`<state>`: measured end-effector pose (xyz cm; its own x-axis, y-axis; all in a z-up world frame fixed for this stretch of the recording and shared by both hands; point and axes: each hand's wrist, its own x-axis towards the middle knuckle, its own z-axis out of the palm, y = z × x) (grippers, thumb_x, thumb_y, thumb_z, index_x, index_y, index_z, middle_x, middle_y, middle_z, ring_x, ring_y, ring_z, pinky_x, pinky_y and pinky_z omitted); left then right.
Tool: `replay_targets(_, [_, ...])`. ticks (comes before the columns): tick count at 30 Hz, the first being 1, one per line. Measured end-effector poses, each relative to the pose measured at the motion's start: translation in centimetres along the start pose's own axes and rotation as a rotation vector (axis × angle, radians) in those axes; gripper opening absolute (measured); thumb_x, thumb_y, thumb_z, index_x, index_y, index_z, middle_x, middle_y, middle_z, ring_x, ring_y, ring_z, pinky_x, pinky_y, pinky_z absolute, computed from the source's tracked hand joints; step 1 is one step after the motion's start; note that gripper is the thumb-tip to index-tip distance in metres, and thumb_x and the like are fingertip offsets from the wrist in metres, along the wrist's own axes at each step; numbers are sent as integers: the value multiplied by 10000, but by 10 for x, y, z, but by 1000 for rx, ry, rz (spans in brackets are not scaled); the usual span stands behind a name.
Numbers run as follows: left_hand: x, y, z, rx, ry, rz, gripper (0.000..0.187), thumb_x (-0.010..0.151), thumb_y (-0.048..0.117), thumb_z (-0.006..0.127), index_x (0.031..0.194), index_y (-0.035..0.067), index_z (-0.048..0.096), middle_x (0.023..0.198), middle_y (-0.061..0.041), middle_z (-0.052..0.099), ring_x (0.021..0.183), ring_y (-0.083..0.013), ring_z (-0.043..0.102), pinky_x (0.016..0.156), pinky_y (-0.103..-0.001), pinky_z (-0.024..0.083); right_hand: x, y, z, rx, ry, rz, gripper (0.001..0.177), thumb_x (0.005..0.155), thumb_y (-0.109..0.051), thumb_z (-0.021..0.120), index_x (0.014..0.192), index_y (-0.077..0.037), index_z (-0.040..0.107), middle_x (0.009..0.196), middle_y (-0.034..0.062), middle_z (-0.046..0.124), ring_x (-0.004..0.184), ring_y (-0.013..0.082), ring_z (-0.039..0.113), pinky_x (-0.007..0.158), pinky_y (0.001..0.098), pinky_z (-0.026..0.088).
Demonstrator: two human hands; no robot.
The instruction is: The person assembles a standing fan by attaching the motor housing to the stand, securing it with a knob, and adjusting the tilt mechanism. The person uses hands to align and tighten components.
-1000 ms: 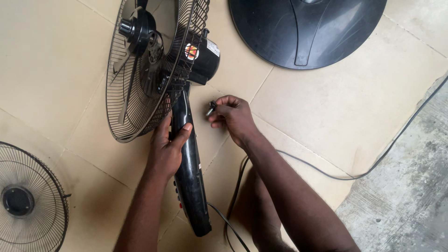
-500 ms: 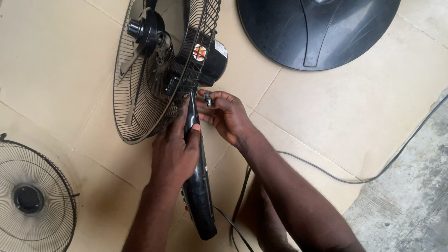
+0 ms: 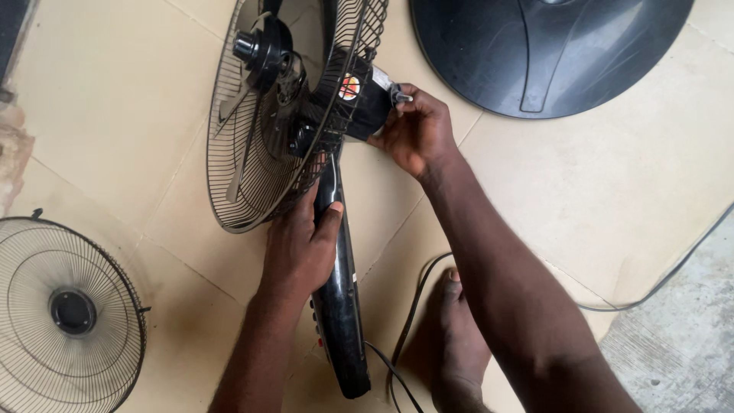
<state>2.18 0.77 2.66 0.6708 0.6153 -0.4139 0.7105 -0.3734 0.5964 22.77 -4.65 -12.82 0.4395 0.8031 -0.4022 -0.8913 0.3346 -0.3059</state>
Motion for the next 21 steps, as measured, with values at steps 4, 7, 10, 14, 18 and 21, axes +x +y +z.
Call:
replay_targets(4, [4, -5, 1, -196, 8, -1, 654, 970, 239, 557, 1563, 68, 339, 1567, -220, 444, 1419, -344, 480, 1143, -447, 390, 6, 1, 6, 24, -60, 50, 189, 673, -138, 619, 862, -142, 627, 1121, 107, 559, 1197, 382, 520, 1053, 710, 399])
replay_targets(7, [4, -11, 2, -222, 15, -1, 634, 967, 229, 572, 1546, 59, 380, 1531, -208, 510, 1393, -324, 533, 1140, -428, 412, 6, 8, 12, 146, -3, 28, 161, 676, -133, 624, 834, -161, 608, 1198, 91, 554, 1243, 382, 483, 1120, 654, 343])
replay_targets(10, [3, -16, 0, -190, 17, -52, 615, 957, 241, 583, 1529, 79, 427, 1492, -179, 567, 1351, -305, 577, 1127, -406, 435, 4, 9, 14, 133, -18, 20, 148, 679, -138, 626, 827, -144, 625, 1212, 120, 554, 1261, 383, 482, 1147, 651, 342])
replay_targets(14, [6, -21, 4, -350, 44, 39, 632, 960, 174, 600, 1546, 62, 392, 1563, -174, 491, 1441, -293, 493, 1178, -403, 373, 5, 9, 21, 120, 20, 4, 212, 661, -145, 635, 871, -143, 658, 1253, 110, 529, 1284, 375, 445, 1156, 669, 324])
replay_targets(18, [4, -23, 0, -533, 11, 141, 713, 954, 94, 576, 1613, 89, 305, 1678, -152, 338, 1545, -268, 333, 1232, -408, 304, 2, 6, 31, 91, 44, -9, 308, 625, -172, 636, 922, -124, 701, 1325, 162, 523, 1300, 414, 424, 1116, 701, 310])
replay_targets(21, [1, -23, -7, -509, 4, 85, 708, 976, 139, 594, 1617, 120, 294, 1668, -133, 356, 1517, -234, 366, 1196, -387, 356, 5, 4, 39, 99, 24, -45, 317, 640, -173, 643, 943, -111, 712, 1372, 174, 513, 1318, 434, 412, 1134, 710, 310])
